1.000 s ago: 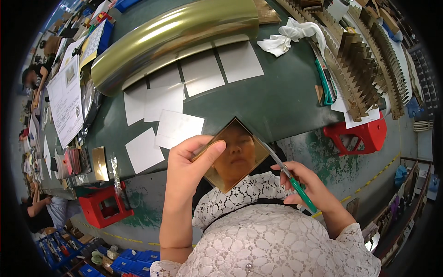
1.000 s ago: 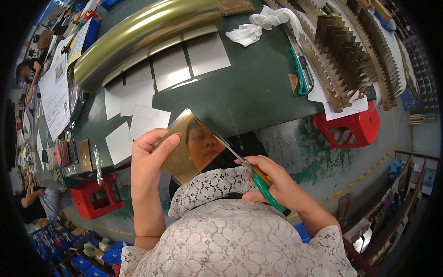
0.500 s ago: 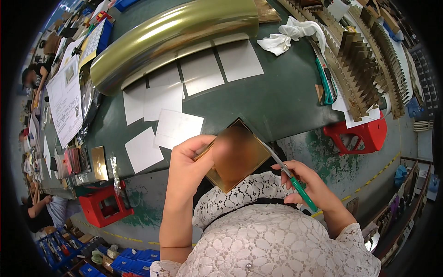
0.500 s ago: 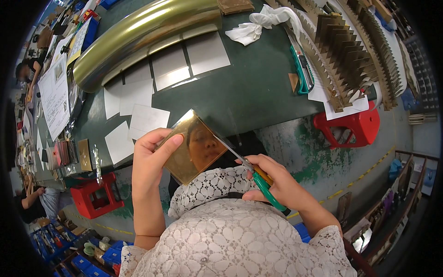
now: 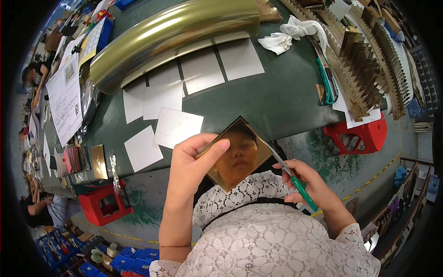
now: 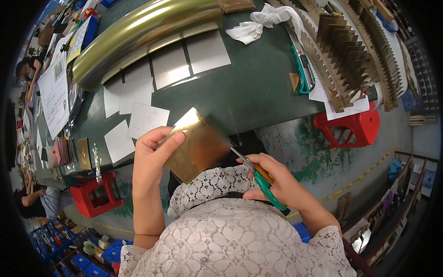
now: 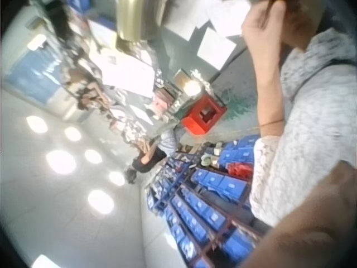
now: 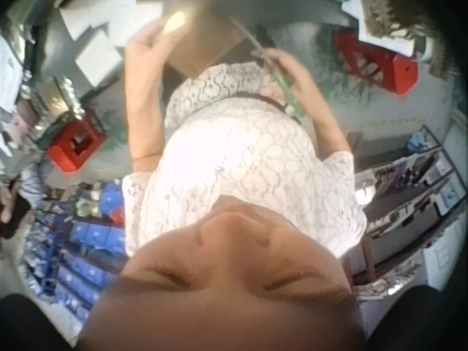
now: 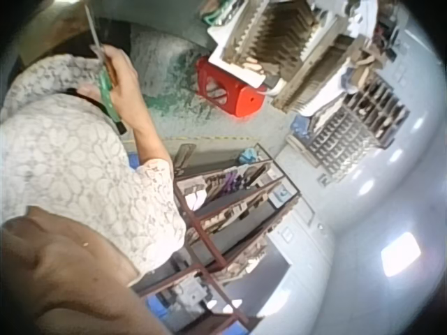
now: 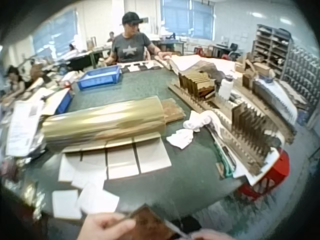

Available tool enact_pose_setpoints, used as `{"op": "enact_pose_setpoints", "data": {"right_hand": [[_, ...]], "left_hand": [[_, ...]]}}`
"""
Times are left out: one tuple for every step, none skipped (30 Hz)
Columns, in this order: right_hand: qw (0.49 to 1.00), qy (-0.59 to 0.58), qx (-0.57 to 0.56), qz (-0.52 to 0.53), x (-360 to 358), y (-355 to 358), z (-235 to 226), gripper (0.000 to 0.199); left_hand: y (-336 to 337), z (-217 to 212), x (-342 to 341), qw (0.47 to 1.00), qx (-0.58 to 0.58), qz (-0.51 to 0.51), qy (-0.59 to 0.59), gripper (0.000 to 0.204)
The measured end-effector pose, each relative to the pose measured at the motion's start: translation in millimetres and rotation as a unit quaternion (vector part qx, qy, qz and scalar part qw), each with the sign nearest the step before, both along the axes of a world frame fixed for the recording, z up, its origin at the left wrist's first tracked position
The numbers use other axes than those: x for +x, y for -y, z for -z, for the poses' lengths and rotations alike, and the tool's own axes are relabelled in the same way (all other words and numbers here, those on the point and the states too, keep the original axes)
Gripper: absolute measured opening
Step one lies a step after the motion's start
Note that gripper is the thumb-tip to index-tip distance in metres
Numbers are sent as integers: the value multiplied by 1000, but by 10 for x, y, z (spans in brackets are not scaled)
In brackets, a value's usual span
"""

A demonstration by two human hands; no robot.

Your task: The person uses scissors to cut a sheet of white material into smaller squares. They then pick up a gold-colored reflective square and trim its edges with the scissors. The person works at a green table in a workshop environment, handling the materials one by one.

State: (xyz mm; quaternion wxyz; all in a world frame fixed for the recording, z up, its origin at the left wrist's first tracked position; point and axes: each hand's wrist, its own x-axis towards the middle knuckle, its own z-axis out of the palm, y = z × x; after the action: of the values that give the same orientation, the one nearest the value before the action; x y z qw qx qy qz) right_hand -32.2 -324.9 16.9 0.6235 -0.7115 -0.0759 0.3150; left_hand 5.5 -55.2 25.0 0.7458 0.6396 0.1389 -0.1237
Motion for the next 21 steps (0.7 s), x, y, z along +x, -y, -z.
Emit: {"op": "enact_pose_setpoints", "data": {"right_hand": [[1000, -4, -8, -2, 2, 4, -6, 67], [1000, -8, -15, -3, 5, 10, -13, 67], [1000, -11, -23, -5, 6, 15, -16, 66], [1000, 0, -24, -4, 4, 18, -7, 66], [1000, 10, -24, -2, 1, 21, 9, 65], [999, 21, -25, -1, -2, 22, 20, 64], [999, 19, -28, 0, -6, 26, 23, 64], [999, 16, -32, 1, -10, 29, 25, 63], [999, 14, -34, 2, -10, 33, 26, 62], [999, 12, -37, 2, -10, 36, 27, 61], [999, 10, -38, 2, -9, 39, 29, 60], [999, 9, -40, 3, -10, 39, 32, 60], [999, -8, -34, 11, -8, 34, 30, 58], [999, -24, -29, 19, -3, 22, 24, 57], [999, -40, -22, 28, 2, 14, 25, 56], [998, -47, -17, 30, 11, 10, 29, 56], [998, -53, -12, 32, 24, 8, 33, 55], [998, -60, -8, 35, 35, 5, 35, 54], [997, -62, -5, 37, 44, 3, 38, 54], [997, -64, -2, 40, 52, 2, 41, 53], [997, -66, 1, 43, 58, 2, 45, 52]], "left_hand": [[1, 5, 1, 1000, -2, 1, 0, 13], [2, 12, 3, 1000, -4, 2, 0, 13], [3, 17, 4, 1000, -6, 3, -1, 13], [4, 21, 6, 1000, -7, 4, -3, 13], [6, 26, 8, 1000, -8, 5, -5, 13], [7, 32, 9, 1000, -8, 6, -7, 13], [-1, 48, 10, 1000, -4, 12, -7, 13], [-15, 70, 11, 1000, 0, 18, -7, 13], [-21, 79, 12, 1000, 4, 23, -7, 12], [-17, 75, 18, 1000, 4, 28, -12, 13], [-12, 67, 30, 999, 4, 34, -17, 13], [-9, 66, 47, 999, 3, 40, -21, 13], [-7, 70, 67, 999, 2, 46, -21, 13], [-4, 76, 89, 998, 0, 51, -20, 13], [0, 85, 113, 998, 0, 57, -20, 14], [-3, 100, 137, 997, 9, 73, -20, 14], [-15, 120, 163, 996, 19, 88, -19, 14], [-24, 134, 196, 994, 27, 104, -19, 14], [-29, 130, 239, 993, 26, 116, -24, 14], [-31, 117, 287, 991, 24, 128, -29, 14], [-24, 105, 330, 989, 22, 140, -34, 14]]}}
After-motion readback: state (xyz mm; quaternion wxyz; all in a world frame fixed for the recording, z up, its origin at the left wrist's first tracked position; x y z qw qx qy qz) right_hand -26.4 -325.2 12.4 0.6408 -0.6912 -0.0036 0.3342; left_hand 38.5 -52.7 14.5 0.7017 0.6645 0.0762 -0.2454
